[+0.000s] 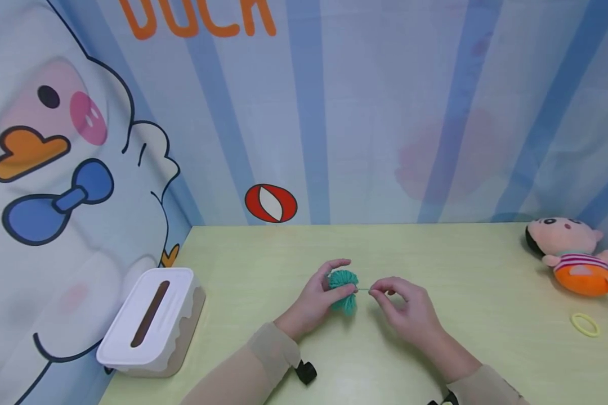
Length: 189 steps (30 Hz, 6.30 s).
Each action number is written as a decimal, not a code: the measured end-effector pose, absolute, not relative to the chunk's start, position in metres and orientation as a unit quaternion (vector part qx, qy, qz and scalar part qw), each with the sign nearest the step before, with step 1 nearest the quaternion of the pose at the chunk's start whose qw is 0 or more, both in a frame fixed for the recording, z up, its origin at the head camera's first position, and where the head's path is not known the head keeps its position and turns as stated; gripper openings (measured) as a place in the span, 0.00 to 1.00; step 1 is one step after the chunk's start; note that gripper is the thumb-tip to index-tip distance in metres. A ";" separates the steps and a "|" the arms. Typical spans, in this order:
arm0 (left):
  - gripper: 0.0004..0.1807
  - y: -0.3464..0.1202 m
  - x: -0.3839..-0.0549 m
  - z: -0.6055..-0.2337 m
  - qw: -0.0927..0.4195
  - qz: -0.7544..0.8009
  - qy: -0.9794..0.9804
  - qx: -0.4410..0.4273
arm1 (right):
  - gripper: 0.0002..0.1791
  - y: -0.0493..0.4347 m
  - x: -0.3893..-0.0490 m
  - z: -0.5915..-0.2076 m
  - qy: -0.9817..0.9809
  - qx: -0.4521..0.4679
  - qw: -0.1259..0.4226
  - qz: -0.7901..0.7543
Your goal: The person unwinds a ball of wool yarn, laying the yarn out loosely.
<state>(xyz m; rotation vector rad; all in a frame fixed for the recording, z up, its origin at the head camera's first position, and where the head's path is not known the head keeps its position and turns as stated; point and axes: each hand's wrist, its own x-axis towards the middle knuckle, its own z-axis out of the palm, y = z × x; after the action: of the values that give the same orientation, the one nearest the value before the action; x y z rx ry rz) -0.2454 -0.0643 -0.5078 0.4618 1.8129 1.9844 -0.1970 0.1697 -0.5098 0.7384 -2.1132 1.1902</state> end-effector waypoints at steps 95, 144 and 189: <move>0.16 -0.083 -0.256 -0.508 0.207 0.756 0.589 0.196 | 0.04 0.269 -0.193 -0.507 -0.883 0.072 0.271 0.376; 0.23 -0.082 -0.262 -0.517 0.160 0.713 0.666 0.150 | 0.20 0.302 -0.193 -0.496 -0.958 -0.062 0.071 0.272; 0.11 -0.083 -0.257 -0.511 0.167 0.744 0.626 0.161 | 0.07 0.223 -0.192 -0.482 -0.903 0.087 0.180 0.381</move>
<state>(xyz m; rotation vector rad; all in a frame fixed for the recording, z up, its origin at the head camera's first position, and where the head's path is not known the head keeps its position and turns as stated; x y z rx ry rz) -0.2574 -0.0828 -0.5114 0.4592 1.7816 2.1179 -0.1917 0.2228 -0.4823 0.2454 -2.5504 1.0779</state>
